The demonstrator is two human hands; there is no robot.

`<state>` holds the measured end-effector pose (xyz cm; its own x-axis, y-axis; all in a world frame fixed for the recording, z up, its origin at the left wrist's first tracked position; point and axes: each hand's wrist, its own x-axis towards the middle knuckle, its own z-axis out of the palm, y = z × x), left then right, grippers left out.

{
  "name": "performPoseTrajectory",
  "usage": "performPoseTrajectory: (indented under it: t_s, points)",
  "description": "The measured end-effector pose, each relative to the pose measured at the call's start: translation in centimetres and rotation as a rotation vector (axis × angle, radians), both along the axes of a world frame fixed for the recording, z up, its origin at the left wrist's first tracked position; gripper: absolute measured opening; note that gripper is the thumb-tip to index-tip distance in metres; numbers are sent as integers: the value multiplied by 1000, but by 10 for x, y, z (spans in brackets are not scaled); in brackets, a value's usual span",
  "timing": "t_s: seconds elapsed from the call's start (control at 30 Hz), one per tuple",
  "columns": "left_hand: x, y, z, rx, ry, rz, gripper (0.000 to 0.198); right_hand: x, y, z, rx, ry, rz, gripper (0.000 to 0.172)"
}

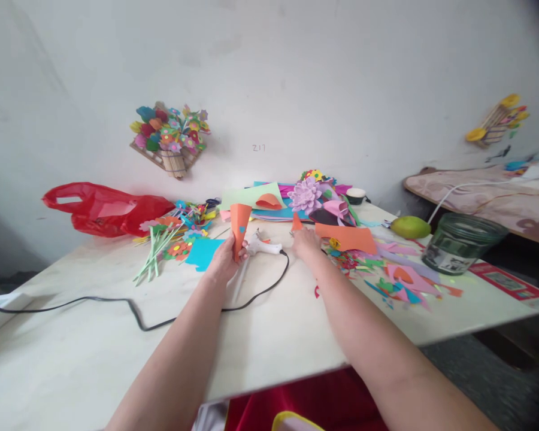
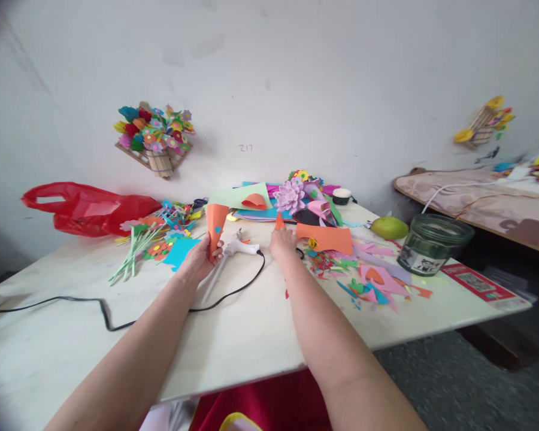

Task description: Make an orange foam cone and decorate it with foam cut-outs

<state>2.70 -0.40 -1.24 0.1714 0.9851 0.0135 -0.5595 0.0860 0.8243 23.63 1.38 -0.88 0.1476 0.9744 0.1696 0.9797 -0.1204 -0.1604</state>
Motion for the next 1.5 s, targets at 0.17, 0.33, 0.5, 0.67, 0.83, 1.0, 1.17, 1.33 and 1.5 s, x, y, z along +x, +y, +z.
performPoseTrajectory:
  t_s: [0.17,0.33,0.5,0.67,0.83,1.0,1.17,1.33,1.5]
  points:
    - [1,0,0,-3,-4,5,20,7,3,-3,-26,-5,-102,36]
    - [-2,2,-3,12,3,-21,36,-3,3,-2,95,1,-24,30]
    - [-5,5,-7,54,-1,20,48,-14,-2,1,201,22,44,32]
    - [-4,5,-7,61,14,117,46,-27,-12,-1,249,23,286,39]
    - [-2,4,-7,131,71,198,40,-36,-16,-6,96,-29,410,46]
    - [-3,11,-11,77,72,366,38,-36,-13,-9,88,-58,407,32]
    - [-4,11,-9,94,65,355,38,-35,-9,-15,149,-54,347,32]
    - [-1,5,-1,127,130,246,41,-32,-6,-16,162,-56,328,30]
    - [3,2,-1,111,181,158,46,-27,-5,-14,143,-44,283,32]
